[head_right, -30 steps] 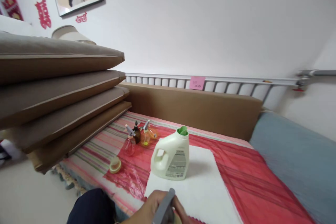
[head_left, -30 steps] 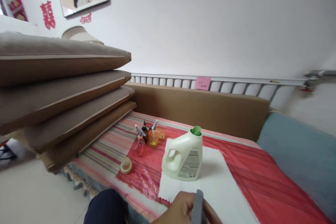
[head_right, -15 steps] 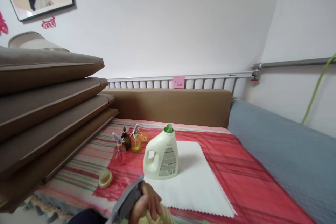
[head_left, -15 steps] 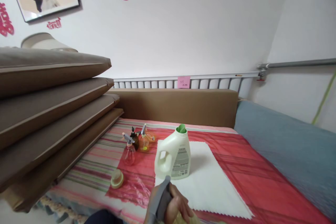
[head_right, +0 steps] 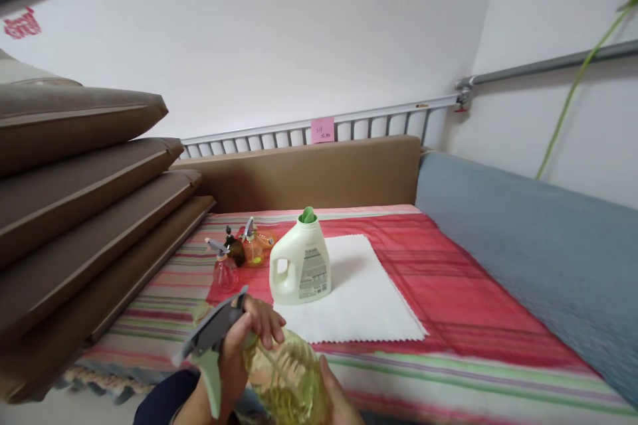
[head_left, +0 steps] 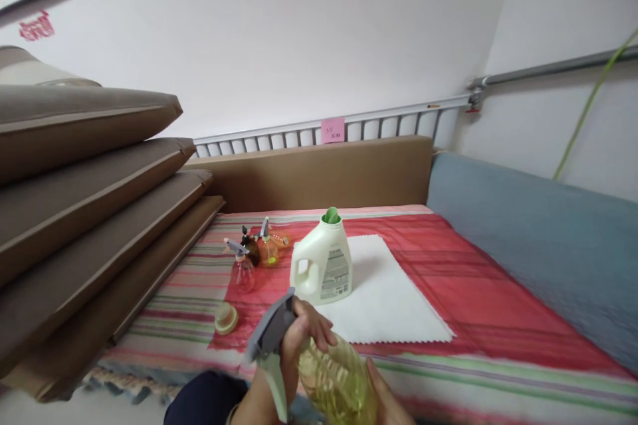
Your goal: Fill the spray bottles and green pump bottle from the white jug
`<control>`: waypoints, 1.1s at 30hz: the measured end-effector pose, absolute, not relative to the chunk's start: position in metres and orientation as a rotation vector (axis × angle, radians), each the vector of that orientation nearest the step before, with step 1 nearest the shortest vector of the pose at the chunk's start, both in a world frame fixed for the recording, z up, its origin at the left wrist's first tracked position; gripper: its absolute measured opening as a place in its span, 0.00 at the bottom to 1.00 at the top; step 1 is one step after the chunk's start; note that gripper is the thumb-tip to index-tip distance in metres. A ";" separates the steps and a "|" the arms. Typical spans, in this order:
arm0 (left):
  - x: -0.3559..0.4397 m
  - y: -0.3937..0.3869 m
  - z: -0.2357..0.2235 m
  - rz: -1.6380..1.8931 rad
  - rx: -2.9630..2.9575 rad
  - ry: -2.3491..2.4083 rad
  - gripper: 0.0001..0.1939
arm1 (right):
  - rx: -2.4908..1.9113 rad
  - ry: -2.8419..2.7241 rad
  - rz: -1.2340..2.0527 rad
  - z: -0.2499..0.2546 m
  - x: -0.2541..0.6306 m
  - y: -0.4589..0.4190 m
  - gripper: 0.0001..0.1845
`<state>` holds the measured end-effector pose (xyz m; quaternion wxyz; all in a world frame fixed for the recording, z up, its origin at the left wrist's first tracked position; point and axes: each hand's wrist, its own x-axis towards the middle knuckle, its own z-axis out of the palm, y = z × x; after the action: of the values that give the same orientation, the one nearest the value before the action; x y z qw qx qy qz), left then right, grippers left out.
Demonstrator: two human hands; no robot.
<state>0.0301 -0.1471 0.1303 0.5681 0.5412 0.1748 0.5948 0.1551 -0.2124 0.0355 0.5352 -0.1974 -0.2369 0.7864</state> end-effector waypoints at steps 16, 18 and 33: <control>0.037 -0.154 0.144 1.457 1.168 0.474 0.19 | -0.453 -0.529 1.774 0.049 0.162 -0.213 0.32; 0.038 -0.154 0.145 1.457 1.154 0.473 0.18 | -0.434 -0.525 1.707 0.051 0.160 -0.214 0.34; 0.037 -0.154 0.144 1.451 1.205 0.472 0.19 | -0.337 -0.504 1.758 0.031 0.148 -0.207 0.33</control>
<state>0.0366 -0.1539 0.1437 0.5636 0.5119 0.2007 0.6164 0.1484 -0.2068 0.0312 0.5979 -0.1454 -0.2171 0.7578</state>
